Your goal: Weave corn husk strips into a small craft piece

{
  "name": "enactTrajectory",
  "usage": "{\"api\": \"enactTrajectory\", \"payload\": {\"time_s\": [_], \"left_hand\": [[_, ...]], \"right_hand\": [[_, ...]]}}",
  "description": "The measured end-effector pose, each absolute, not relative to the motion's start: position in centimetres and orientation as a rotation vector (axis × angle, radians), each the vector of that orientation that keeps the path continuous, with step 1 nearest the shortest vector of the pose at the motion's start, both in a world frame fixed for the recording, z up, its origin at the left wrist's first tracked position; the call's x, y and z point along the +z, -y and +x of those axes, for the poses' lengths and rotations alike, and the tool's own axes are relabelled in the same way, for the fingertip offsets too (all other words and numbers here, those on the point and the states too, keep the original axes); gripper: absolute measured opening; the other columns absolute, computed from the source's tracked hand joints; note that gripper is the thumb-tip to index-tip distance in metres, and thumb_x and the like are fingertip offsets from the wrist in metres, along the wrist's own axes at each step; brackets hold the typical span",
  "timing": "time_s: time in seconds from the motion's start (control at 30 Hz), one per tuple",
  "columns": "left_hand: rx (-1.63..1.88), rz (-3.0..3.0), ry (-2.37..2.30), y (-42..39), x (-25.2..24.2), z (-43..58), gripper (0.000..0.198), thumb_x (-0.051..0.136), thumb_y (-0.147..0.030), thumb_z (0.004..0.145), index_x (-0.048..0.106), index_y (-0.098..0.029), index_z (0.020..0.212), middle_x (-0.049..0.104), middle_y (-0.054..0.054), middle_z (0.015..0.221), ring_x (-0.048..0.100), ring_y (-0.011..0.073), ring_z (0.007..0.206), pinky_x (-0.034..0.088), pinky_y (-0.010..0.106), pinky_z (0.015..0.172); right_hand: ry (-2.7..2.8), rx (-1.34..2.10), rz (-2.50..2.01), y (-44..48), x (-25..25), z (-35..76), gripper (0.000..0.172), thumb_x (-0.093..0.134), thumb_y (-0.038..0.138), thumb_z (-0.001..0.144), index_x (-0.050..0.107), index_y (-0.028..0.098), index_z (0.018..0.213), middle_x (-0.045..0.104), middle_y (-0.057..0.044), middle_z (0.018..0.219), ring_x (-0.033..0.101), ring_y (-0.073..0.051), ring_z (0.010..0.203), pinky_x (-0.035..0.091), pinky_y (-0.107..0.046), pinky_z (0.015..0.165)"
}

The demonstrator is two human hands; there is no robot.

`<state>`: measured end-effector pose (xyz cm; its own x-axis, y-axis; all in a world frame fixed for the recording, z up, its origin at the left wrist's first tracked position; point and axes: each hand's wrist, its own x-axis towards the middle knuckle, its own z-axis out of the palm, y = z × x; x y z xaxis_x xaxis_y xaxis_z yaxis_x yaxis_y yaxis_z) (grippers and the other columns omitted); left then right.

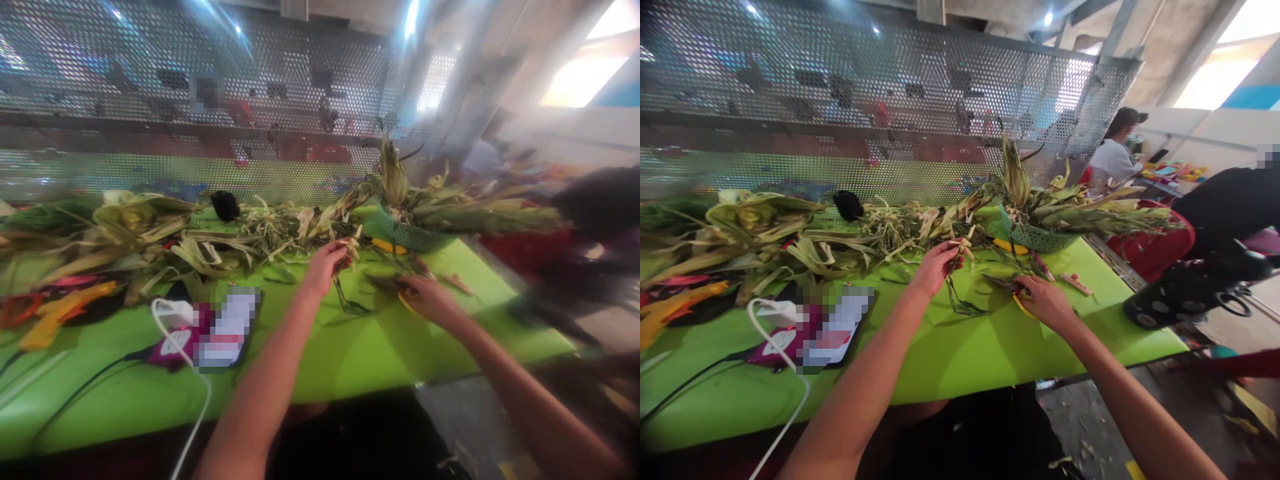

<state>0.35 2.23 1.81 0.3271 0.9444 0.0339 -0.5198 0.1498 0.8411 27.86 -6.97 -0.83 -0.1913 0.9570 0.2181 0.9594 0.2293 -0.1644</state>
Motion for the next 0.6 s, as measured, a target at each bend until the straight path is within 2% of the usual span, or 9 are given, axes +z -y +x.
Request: {"api": "enactTrajectory", "payload": {"time_s": [0.1, 0.2, 0.27, 0.37, 0.47, 0.6], "left_hand": [[1.166, 0.951, -0.570, -1.9, 2.1, 0.4, 0.043, 0.076, -0.020, 0.066, 0.067, -0.017, 0.108, 0.068, 0.002, 0.089, 0.061, 0.0088, 0.069, 0.048, 0.023, 0.068], [1.244, 1.051, -0.588, -1.7, 2.2, 0.8, 0.045, 0.077, -0.021, 0.064, 0.066, -0.017, 0.107, 0.066, 0.001, 0.088, 0.059, 0.0088, 0.071, 0.047, 0.023, 0.068], [1.318, 1.155, -0.630, -1.7, 2.2, 1.1, 0.044, 0.078, -0.021, 0.064, 0.065, -0.017, 0.105, 0.065, 0.001, 0.087, 0.058, 0.0092, 0.072, 0.047, 0.024, 0.069], [1.417, 1.329, -0.709, -1.6, 2.3, 1.3, 0.037, 0.076, -0.020, 0.066, 0.062, -0.016, 0.100, 0.066, 0.003, 0.088, 0.059, 0.0107, 0.075, 0.047, 0.025, 0.072], [1.477, 1.512, -0.763, -1.2, 2.6, 1.3, 0.025, 0.073, -0.021, 0.071, 0.059, -0.017, 0.091, 0.066, 0.002, 0.086, 0.060, 0.0116, 0.075, 0.047, 0.025, 0.071], [1.526, 1.609, -0.854, -0.8, 2.7, 1.1, 0.018, 0.070, -0.021, 0.073, 0.057, -0.017, 0.085, 0.063, 0.001, 0.081, 0.059, 0.0115, 0.073, 0.047, 0.025, 0.071]], "right_hand": [[2.279, 0.045, -1.798, 7.3, 0.8, 27.8, 0.041, 0.058, 0.031, 0.083, 0.063, 0.026, 0.124, 0.070, -0.007, 0.112, 0.066, -0.025, 0.092, 0.048, -0.033, 0.075], [2.119, 0.111, -1.743, 6.7, 3.0, 26.8, 0.034, 0.057, 0.037, 0.086, 0.068, 0.024, 0.115, 0.071, -0.008, 0.109, 0.065, -0.025, 0.093, 0.048, -0.033, 0.077], [1.950, 0.298, -1.633, 5.8, 4.2, 25.4, 0.032, 0.054, 0.043, 0.088, 0.072, 0.023, 0.106, 0.072, -0.007, 0.104, 0.066, -0.023, 0.090, 0.048, -0.032, 0.078], [1.693, 0.697, -1.446, 4.0, 5.3, 22.4, 0.042, 0.051, 0.053, 0.089, 0.071, 0.020, 0.104, 0.073, -0.006, 0.096, 0.065, -0.020, 0.084, 0.048, -0.030, 0.073], [1.565, 0.884, -1.323, 2.1, 5.5, 19.4, 0.044, 0.057, 0.056, 0.083, 0.071, 0.016, 0.093, 0.071, -0.006, 0.082, 0.062, -0.017, 0.072, 0.044, -0.027, 0.064], [1.482, 0.880, -1.226, 0.0, 5.2, 16.9, 0.036, 0.073, 0.051, 0.068, 0.065, 0.016, 0.073, 0.062, 0.000, 0.067, 0.052, -0.013, 0.062, 0.040, -0.026, 0.059]]}}
